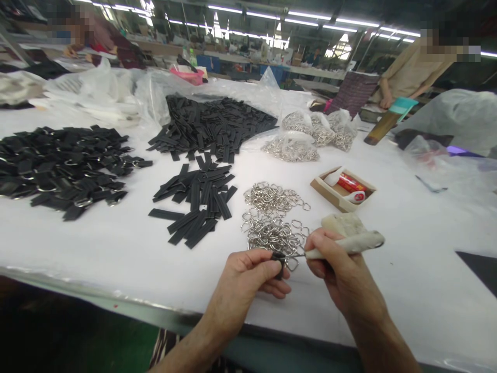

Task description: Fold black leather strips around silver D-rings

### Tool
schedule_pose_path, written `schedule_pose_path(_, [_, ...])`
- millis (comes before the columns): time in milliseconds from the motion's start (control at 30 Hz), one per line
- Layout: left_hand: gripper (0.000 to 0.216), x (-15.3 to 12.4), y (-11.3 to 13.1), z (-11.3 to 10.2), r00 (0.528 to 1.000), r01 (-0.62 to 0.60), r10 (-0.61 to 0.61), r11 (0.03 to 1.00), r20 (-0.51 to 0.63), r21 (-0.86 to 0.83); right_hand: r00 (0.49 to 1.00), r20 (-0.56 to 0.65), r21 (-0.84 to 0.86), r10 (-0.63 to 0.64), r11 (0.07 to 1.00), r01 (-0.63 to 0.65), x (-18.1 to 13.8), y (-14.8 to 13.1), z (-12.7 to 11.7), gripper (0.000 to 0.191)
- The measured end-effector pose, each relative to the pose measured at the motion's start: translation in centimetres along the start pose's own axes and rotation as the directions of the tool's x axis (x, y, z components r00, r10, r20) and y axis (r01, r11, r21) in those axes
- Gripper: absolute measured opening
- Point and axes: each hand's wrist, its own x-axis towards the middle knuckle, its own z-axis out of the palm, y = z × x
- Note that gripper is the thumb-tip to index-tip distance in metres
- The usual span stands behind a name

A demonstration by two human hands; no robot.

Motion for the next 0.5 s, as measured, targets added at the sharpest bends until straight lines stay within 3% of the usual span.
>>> schedule_pose_path(167, [0.013,0.0,0.1,0.2,1.0,0.023,-0.022,1.0,-0.016,0.007,0.998,-0.005,0.005,-0.059,0.998,0.059,0.6,-0.6,-0.2,0.034])
schedule_pose_path(367, [0.015,-0.2,0.2,0.0,0.997,0.047,-0.047,0.999,-0.063,0.0,0.936,-0.284,0.109,-0.207,0.963,0.246,1.4,-2.5,-2.0,0.022])
schedule_pose_path(500, [0.013,-0.2,0.1,-0.1,0.995,0.039,-0.041,0.999,-0.094,-0.023,0.95,-0.245,0.076,-0.191,0.974,0.215,0.9,-2.4,-1.9,0.02])
